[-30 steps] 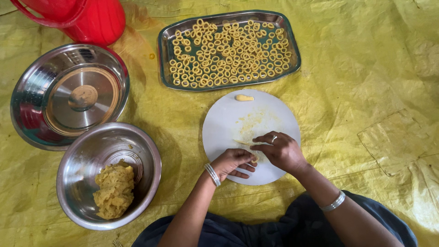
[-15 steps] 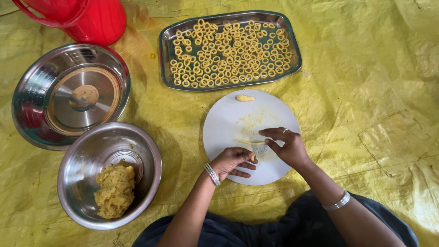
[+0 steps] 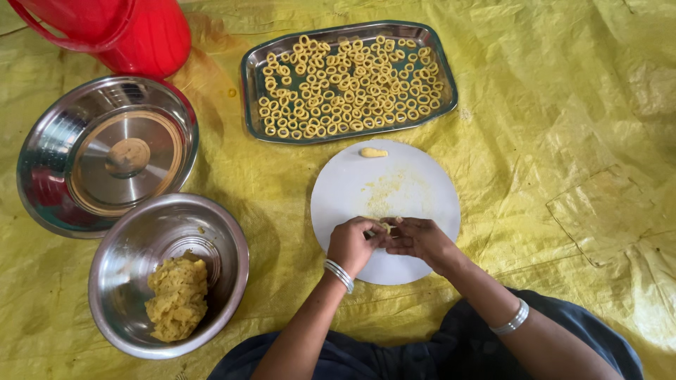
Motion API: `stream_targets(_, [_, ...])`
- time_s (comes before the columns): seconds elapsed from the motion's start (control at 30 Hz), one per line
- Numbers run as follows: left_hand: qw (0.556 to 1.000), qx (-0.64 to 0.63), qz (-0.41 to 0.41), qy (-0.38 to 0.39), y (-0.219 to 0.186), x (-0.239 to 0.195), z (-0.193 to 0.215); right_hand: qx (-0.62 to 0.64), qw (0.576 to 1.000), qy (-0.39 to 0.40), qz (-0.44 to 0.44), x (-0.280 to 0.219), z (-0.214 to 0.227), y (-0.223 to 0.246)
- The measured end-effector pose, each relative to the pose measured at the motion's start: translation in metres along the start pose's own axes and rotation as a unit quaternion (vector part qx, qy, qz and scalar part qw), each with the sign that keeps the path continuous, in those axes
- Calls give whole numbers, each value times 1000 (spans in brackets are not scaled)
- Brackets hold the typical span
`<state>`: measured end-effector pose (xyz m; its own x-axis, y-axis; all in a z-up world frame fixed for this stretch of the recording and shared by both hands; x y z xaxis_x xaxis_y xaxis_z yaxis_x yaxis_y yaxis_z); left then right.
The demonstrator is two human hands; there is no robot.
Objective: The person rolls small pieces of dough into thin ropes on a white board, then joins the ends to form rings and places them on a metal tray. The process is repeated continuously throughout the clip.
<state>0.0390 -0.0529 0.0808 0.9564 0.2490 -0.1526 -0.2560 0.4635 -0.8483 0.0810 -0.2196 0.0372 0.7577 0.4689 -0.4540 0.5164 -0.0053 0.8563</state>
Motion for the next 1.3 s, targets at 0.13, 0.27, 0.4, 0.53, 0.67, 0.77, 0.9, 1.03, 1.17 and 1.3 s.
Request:
stream_targets(0.13, [999,49,17,-5,-7,-5,6,47,999,13,-20,-5,-15,0])
stream_targets(0.27, [1000,10,18,-16,-10,0,18,-71,996,5,-60,-5,-8,3])
stream_targets(0.4, [989,-52,135,-20,10,7,27,-294,953,67,22,16,9,32])
stream_targets(0.53, [979,-87,184,-12,24,8,27,-129,952,-47,273,25,33,82])
stream_targets(0.67, [986,-45,159,-2,23,16,19,-454,844,-112,263,10,33,90])
stream_targets(0.77, [986,-27,165,12,29,13,10,-591,771,-67,228,-2,11,71])
stream_targets(0.9, [984,-14,171,46,32,11,3,-614,713,-21,337,-10,-13,80])
stream_targets(1.03, [980,-40,190,49,36,10,1,-626,736,-25,255,-8,7,85])
stream_targets(1.17, [921,-230,259,177,45,3,-22,-658,720,-42,217,-12,12,80])
stream_targets(1.3, [870,-290,285,278,45,-8,-45,-667,701,-46,248,-16,-1,82])
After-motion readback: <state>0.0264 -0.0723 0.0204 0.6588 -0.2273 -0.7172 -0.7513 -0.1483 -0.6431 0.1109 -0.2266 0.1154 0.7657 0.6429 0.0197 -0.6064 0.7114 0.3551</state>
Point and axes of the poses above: each hand's wrist, its own x-axis towards the middle knuckle, its own z-axis out of the back of the hand, y = z × x, the point moved 7 cm from there along x, towards the middle knuckle, and after that the axes turned 13 degrees about z, right-handed, at the moved point
